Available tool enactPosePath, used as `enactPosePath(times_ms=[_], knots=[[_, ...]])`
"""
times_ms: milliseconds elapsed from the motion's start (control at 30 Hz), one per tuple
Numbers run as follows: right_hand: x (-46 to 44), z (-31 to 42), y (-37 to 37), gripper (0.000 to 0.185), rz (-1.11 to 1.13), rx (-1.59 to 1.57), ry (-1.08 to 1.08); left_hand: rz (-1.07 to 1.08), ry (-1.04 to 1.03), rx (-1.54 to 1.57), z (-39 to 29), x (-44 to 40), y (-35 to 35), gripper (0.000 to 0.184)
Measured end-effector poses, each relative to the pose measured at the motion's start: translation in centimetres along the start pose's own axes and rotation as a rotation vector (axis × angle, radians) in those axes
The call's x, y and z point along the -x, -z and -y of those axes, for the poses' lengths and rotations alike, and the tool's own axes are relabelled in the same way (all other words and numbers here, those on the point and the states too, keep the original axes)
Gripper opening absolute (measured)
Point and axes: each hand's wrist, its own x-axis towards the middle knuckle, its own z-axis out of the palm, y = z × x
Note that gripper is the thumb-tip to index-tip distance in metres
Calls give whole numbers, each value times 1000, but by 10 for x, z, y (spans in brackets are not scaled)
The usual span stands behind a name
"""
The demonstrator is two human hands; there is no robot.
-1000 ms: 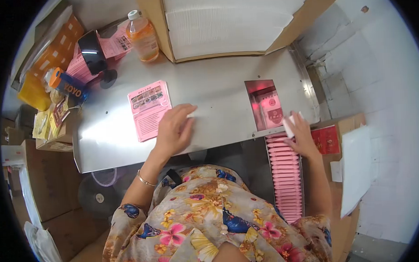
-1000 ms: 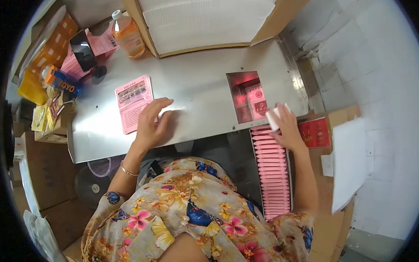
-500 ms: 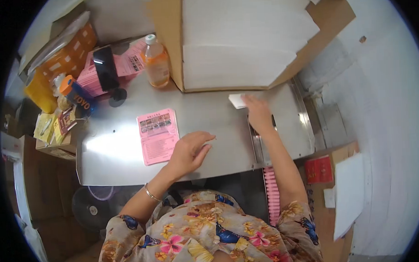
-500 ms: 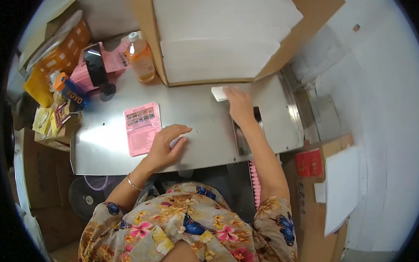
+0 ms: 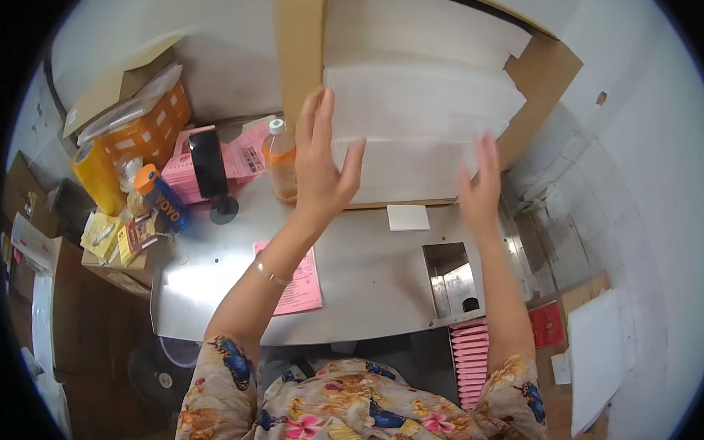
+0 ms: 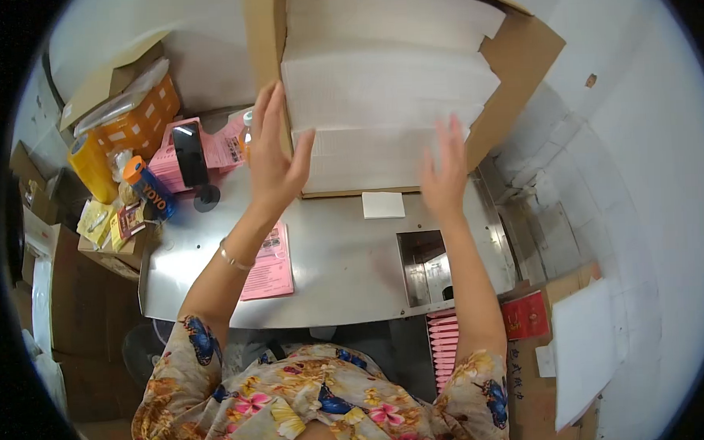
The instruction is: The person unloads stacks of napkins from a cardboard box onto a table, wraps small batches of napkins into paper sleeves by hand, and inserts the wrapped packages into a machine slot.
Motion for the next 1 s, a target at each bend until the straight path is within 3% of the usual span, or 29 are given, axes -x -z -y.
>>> enactPosePath(times_ms=[67, 133, 233, 333, 567, 633, 767, 867, 933, 1000], knots=[[-34, -22, -2, 56, -124, 47, -23, -88, -15, 5, 2, -12, -19, 71], [-53, -58, -16, 65, -280, 31, -218, -45, 5, -52, 10, -13, -38, 82], [-67, -71, -24, 70, -283, 69, -388, -46, 20, -97, 11, -7, -52, 88], [-72, -68, -28, 71, -315, 243, -404, -58, 58, -50, 15, -4, -57, 91], [-84, -79, -29, 61, -408, 134, -429, -169, 155, 86, 8, -12, -77, 90], [-90, -74, -26, 58, -459, 46, -460, -283, 307, 78, 0, -24, -83, 87], [-93, -80, -31, 57, -472, 35, -424, -458, 342, 160, 0, -41, -92, 76], [-93, -70, -25, 53, -334, 172, -556, -420, 341, -49, 5, -43, -91, 65], [-91, -69, -26, 51, -391, 410, -415, -397, 269, -119, 12, -42, -93, 62], [-90, -71, -26, 50, -407, 387, -361, -407, 200, -171, 17, -42, -95, 64]])
